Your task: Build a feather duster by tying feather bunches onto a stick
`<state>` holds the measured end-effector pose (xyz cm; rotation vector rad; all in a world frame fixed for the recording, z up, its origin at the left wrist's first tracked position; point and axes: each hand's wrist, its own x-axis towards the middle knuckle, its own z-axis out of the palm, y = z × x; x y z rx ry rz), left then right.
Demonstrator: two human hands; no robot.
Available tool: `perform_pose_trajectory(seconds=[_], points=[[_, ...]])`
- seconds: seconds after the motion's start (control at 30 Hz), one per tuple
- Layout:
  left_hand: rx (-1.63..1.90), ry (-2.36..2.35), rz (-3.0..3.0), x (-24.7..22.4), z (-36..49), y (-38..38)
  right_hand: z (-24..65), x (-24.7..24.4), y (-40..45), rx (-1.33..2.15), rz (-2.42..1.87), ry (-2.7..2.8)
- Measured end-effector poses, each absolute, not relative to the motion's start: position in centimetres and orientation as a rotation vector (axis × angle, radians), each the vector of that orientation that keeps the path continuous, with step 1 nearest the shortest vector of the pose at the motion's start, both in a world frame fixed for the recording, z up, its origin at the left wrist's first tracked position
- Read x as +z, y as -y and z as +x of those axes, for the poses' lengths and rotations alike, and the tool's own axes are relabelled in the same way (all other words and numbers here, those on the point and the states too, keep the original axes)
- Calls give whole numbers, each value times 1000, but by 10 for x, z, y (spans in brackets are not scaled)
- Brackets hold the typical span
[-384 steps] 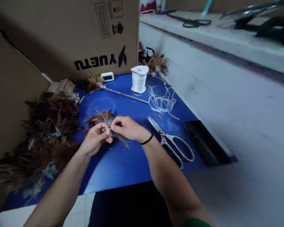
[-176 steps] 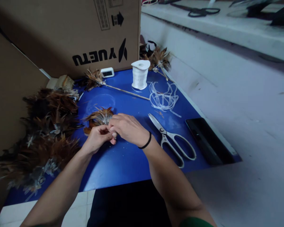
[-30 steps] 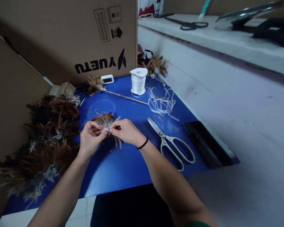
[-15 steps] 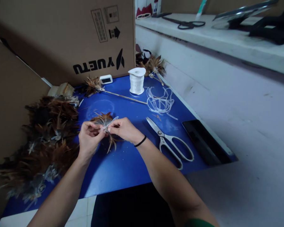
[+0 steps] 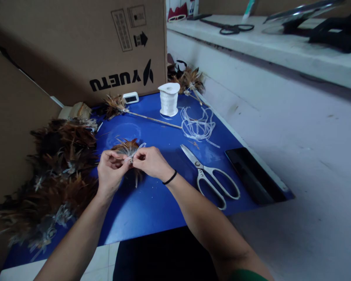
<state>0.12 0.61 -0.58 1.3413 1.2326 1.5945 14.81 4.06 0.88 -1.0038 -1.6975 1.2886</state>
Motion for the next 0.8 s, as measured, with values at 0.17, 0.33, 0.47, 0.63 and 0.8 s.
perform_pose_trajectory(seconds=[0.17, 0.33, 0.47, 0.63, 0.8], points=[[1669, -1207, 1253, -9, 2, -7, 142, 5, -39, 1314, -1017, 1555], [1671, -1115, 1119, -12, 3, -7, 138, 8, -38, 1480, -1025, 1350], [1650, -1069, 1024, -10, 4, -7, 137, 9, -36, 1527, -1038, 1268], [1643, -1048, 942, -6, 6, -6, 135, 10, -35, 1521, -1054, 1238], [1629, -1048, 911, -4, 7, -5, 135, 10, -34, 1493, -1021, 1245]])
